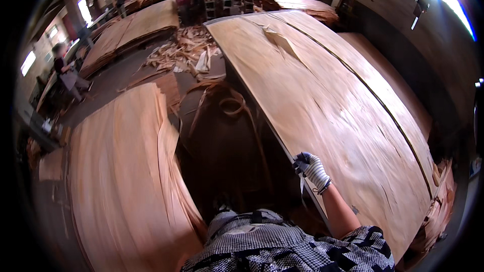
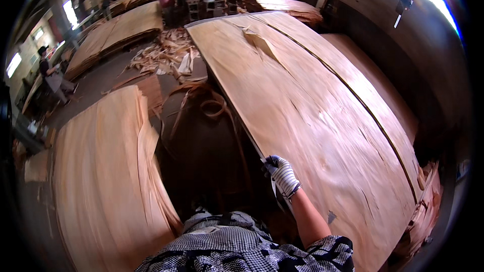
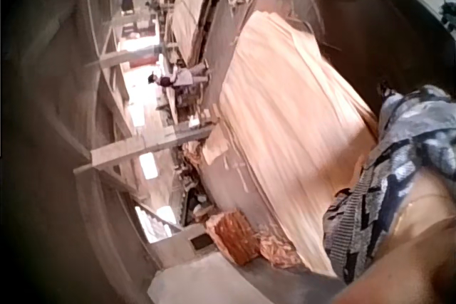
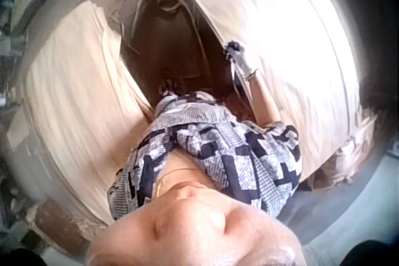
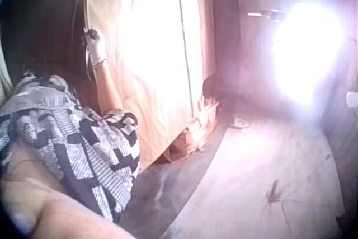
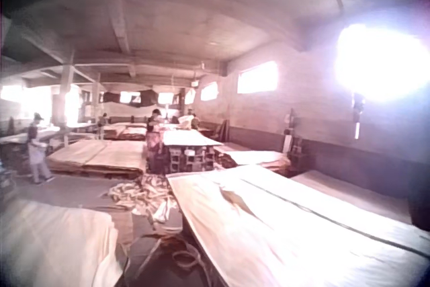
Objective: The person applies adhesive and veneer strips to repair a large wooden panel. Using a cutting tool, they trim excess veneer and press strips into place over cracks and knots, repeating the process on multiple sections of the panel surface.
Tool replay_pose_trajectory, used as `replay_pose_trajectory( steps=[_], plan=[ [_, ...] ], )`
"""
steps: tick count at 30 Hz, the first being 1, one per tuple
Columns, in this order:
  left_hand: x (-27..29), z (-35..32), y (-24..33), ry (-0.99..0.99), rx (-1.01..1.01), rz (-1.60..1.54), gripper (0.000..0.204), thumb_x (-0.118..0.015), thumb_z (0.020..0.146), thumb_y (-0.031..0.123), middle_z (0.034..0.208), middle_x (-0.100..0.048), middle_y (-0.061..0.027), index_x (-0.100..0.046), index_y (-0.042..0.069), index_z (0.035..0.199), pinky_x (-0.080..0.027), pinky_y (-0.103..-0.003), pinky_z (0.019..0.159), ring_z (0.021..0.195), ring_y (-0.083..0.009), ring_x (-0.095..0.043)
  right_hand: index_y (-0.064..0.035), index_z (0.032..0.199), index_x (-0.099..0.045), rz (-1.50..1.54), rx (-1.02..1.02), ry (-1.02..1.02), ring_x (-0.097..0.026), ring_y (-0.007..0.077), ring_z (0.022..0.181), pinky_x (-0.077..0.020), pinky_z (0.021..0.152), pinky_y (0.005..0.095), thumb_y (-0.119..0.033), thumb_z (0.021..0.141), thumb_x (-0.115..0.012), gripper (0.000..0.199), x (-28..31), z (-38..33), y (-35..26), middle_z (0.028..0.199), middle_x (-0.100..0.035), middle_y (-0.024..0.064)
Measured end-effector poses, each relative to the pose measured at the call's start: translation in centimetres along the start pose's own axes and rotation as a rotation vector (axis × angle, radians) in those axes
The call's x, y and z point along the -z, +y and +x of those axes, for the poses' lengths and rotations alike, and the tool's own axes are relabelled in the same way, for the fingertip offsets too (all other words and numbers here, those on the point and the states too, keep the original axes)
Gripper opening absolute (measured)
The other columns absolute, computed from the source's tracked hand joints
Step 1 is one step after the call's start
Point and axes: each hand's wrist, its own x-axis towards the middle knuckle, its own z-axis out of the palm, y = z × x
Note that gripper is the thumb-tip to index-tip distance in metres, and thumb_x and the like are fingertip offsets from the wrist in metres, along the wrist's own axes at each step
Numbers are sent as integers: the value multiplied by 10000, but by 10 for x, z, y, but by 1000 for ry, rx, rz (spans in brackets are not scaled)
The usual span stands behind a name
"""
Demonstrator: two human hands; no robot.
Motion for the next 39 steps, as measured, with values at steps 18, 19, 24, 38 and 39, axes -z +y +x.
replay_pose_trajectory(
  steps=[18,19,24,38,39],
  plan=[
    [468,362,655,205,-1109,179,305,-508,839,218,1027,-600,-165,-576,29,1069,-448,-362,823,972,-302,-563,-34,1005,-491,250,-331,811,-547,137,427,-352,334,234,-114,864,-512,164,-12,240,36,719,-627,87],
    [471,372,684,145,-1117,211,303,-505,837,210,1031,-599,-164,-576,29,1070,-446,-361,824,976,-299,-561,-29,995,-494,256,-338,796,-551,138,433,-355,337,234,-118,862,-517,162,-15,258,29,720,-629,89],
    [502,439,782,-61,-1213,418,354,-523,832,214,1051,-582,-179,-533,39,1140,-429,-378,858,999,-315,-542,-1,912,-544,272,-332,630,-584,150,534,-434,415,250,-74,844,-544,100,-23,356,-55,726,-628,83],
    [504,663,1090,187,-1656,780,277,-501,765,65,1128,-549,-130,-572,99,1031,-498,-410,675,907,-291,-577,-17,890,-558,516,-572,886,-575,139,516,-471,443,264,-100,858,-542,90,-151,463,-148,754,-630,111],
    [493,666,1098,106,-1693,883,235,-507,754,68,1076,-560,-118,-581,95,976,-500,-400,666,891,-280,-578,-13,897,-554,565,-545,896,-575,140,517,-482,449,270,-97,861,-538,93,-163,466,-148,761,-629,116]
  ],
)
